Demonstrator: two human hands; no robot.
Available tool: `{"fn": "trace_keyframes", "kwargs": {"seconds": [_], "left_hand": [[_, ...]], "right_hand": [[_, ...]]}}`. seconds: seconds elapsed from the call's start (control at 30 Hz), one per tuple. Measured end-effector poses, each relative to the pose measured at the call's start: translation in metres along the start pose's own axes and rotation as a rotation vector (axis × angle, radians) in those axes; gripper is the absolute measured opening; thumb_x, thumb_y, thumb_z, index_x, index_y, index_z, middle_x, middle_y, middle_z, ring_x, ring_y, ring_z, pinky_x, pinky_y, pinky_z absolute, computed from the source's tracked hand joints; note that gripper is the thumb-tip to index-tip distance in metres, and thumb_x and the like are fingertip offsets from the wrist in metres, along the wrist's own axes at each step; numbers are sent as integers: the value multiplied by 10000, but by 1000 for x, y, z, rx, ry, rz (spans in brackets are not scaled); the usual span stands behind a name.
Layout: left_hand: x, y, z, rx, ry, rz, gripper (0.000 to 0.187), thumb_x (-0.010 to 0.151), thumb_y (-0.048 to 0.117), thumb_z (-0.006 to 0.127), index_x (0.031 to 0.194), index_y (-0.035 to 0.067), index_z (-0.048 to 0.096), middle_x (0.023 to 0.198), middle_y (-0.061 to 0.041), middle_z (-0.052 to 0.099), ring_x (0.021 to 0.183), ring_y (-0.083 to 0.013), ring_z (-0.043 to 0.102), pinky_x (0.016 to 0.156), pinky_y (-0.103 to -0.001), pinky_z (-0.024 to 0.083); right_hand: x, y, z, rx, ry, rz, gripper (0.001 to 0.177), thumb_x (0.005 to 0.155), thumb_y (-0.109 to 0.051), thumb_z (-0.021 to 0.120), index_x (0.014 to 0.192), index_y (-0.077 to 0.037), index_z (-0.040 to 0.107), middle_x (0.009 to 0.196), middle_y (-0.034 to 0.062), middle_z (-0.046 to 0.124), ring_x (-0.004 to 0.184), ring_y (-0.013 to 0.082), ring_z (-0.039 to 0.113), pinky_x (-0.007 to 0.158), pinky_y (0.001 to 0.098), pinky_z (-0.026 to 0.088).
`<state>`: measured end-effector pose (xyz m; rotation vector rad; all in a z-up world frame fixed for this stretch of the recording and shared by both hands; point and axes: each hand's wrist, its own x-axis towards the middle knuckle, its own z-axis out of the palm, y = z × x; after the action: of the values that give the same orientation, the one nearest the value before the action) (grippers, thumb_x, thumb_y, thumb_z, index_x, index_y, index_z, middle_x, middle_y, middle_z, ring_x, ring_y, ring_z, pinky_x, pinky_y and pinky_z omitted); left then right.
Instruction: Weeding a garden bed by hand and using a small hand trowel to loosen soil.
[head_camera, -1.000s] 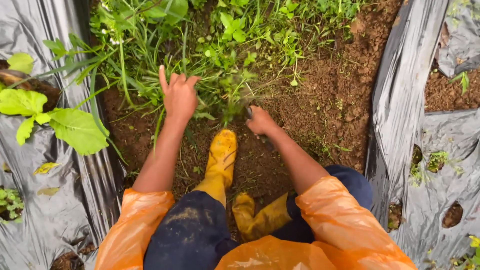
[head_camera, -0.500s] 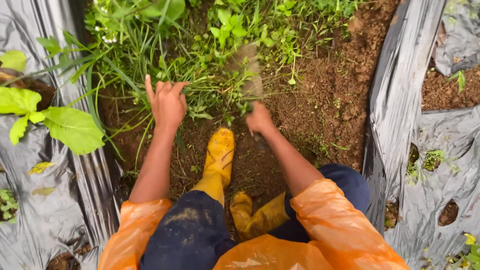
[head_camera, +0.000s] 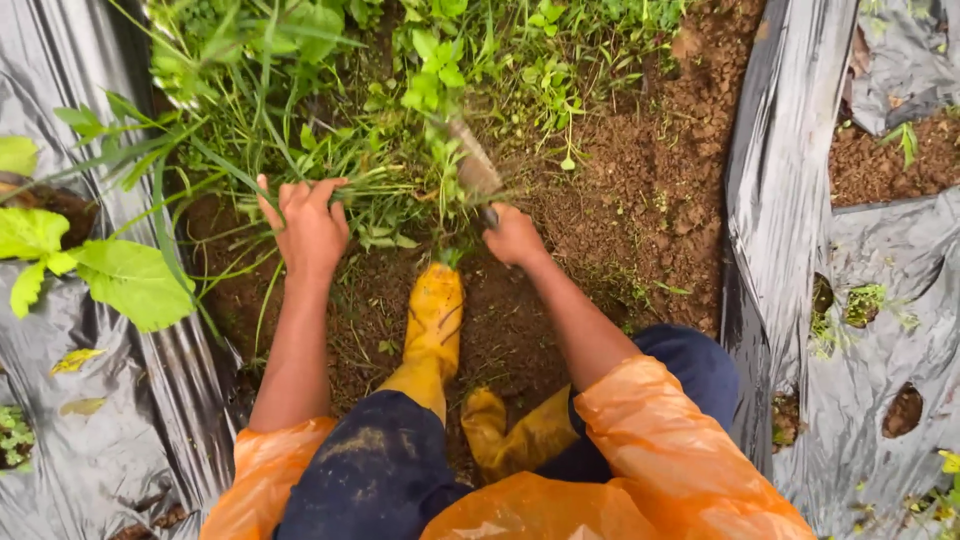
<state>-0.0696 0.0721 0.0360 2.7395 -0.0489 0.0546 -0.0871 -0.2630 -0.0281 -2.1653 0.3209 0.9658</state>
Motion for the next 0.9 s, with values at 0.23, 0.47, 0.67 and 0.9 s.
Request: {"fn": "trace_keyframes", "kwargs": {"seconds": [0.23, 0.47, 0.67, 0.9], "left_hand": [[-4, -13, -10, -14, 15, -23, 467, 795, -40, 841, 1187, 209, 796, 1035, -62, 714, 1143, -262, 623, 1249, -628, 89], [-23, -34, -21, 20, 37, -128, 464, 827, -94, 836, 1224, 140, 787, 1045, -121, 698, 1160, -348, 646, 1212, -733, 120], [-29, -24, -25, -11, -4, -168, 500, 858, -71, 846, 1294, 147, 733, 1189, -225, 675, 1246, -497, 615, 1204, -802, 114], [-34, -10, -30, -74, -21, -163, 508, 861, -30, 845, 1321, 136, 707, 1244, -175, 618, 1311, -429, 557, 1204, -814, 96]], "right_hand": [[-35, -40, 33, -281, -286, -117, 278, 890, -140, 637, 1125, -8, 705, 981, 228, 738, 927, 450, 754, 771, 549, 632], [5, -19, 23, 110, 35, 29, 182, 873, -143, 632, 1011, -32, 675, 788, 179, 688, 731, 340, 696, 657, 455, 591], [-43, -52, -43, 236, 45, 91, 458, 1032, -277, 574, 1290, 101, 609, 681, 168, 680, 480, 199, 679, 415, 364, 607], [-83, -56, -33, 317, 641, 148, 314, 1091, -221, 539, 1229, 19, 687, 810, 165, 687, 616, 239, 685, 621, 413, 607]]}}
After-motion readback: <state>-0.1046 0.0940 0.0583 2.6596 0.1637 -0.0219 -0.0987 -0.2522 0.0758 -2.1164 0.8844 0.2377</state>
